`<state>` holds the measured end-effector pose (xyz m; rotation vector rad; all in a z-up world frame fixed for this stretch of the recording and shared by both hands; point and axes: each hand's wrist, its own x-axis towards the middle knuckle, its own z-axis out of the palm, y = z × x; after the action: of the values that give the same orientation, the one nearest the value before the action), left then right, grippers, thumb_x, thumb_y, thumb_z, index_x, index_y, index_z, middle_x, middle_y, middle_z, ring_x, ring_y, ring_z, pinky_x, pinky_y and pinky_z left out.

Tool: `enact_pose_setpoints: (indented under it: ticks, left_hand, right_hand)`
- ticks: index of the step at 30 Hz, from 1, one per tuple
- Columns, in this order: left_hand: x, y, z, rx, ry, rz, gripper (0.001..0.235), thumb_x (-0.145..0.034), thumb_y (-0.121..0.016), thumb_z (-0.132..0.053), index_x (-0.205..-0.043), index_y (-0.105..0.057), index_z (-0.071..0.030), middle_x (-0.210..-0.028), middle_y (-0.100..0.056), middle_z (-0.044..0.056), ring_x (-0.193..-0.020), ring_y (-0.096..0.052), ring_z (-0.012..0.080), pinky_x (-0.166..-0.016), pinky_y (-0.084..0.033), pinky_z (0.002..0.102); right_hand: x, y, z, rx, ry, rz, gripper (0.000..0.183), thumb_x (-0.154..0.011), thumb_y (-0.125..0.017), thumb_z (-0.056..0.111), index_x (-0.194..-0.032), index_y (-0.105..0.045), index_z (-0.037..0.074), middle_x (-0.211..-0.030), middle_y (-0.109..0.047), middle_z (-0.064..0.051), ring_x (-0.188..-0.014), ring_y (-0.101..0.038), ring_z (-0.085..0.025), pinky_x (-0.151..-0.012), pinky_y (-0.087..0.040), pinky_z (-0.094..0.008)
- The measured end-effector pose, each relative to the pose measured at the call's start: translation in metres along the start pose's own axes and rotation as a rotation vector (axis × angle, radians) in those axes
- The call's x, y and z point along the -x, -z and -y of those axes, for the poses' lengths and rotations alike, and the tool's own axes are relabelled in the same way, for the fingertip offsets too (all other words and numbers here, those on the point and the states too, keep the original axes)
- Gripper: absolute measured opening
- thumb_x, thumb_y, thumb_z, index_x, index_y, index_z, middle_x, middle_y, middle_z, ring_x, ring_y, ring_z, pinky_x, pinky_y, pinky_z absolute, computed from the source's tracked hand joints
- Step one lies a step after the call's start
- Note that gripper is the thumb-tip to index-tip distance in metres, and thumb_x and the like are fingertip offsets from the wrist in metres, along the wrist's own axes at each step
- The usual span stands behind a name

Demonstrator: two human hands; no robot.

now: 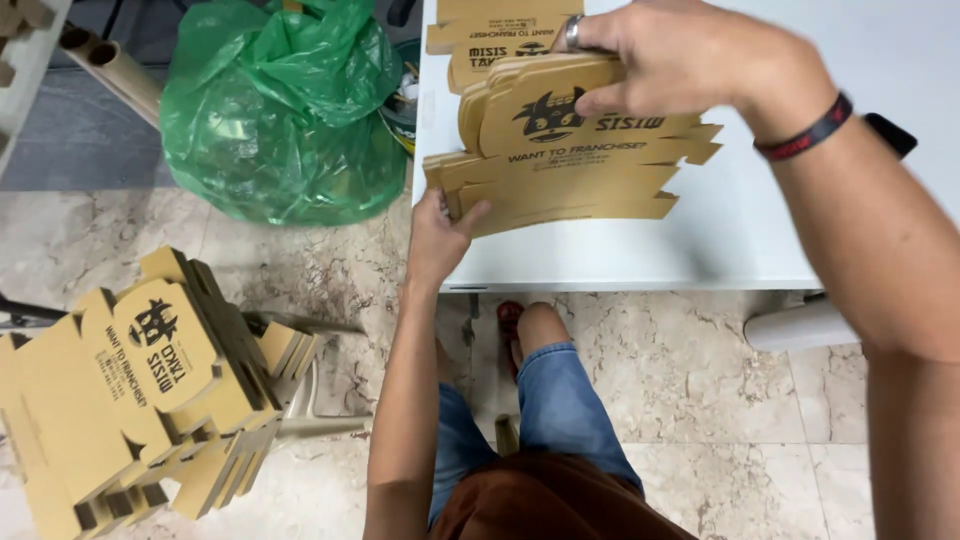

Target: Counting cardboard templates and assembling a cardboard box

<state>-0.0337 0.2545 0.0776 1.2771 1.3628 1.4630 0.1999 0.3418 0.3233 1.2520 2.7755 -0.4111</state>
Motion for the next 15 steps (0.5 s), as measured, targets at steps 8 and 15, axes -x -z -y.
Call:
enact_pose_setpoints:
  ticks: [8, 15]
  left_hand:
    - [-0.005, -0.004, 0.049, -0.179, -0.197, -0.008, 0.035, -0.097, -0.069, -0.021, -0.128, -0.060, -0.006, -0.124, -0.069, 0.011, -0.115, -0.064, 0.0219, -0.101, -0.049, 0.036]
    - [-0.037, -0.026, 0.060, -0.394, -0.012, -0.078, 0.045, -0.083, -0.065, -0.043, -0.111, -0.059, -0.009, -0.111, -0.071, 0.012, -0.098, -0.068, 0.0256, -0.082, -0.053, 0.040]
  right_hand:
    - [0.066, -0.128, -0.123, -0.635, 0.211, -0.587, 0.071, -0.097, -0.077, 0.014, -0.154, -0.040, -0.009, -0.151, -0.052, -0.022, -0.138, -0.051, -0.031, -0.103, -0.047, -0.039]
    - [-0.012, -0.280, -0.186, -0.987, 0.253, -0.554, 0.049, -0.123, -0.050, 0.040, -0.157, -0.045, 0.004, -0.159, -0.048, -0.010, -0.148, -0.044, -0.024, -0.132, -0.035, -0.043]
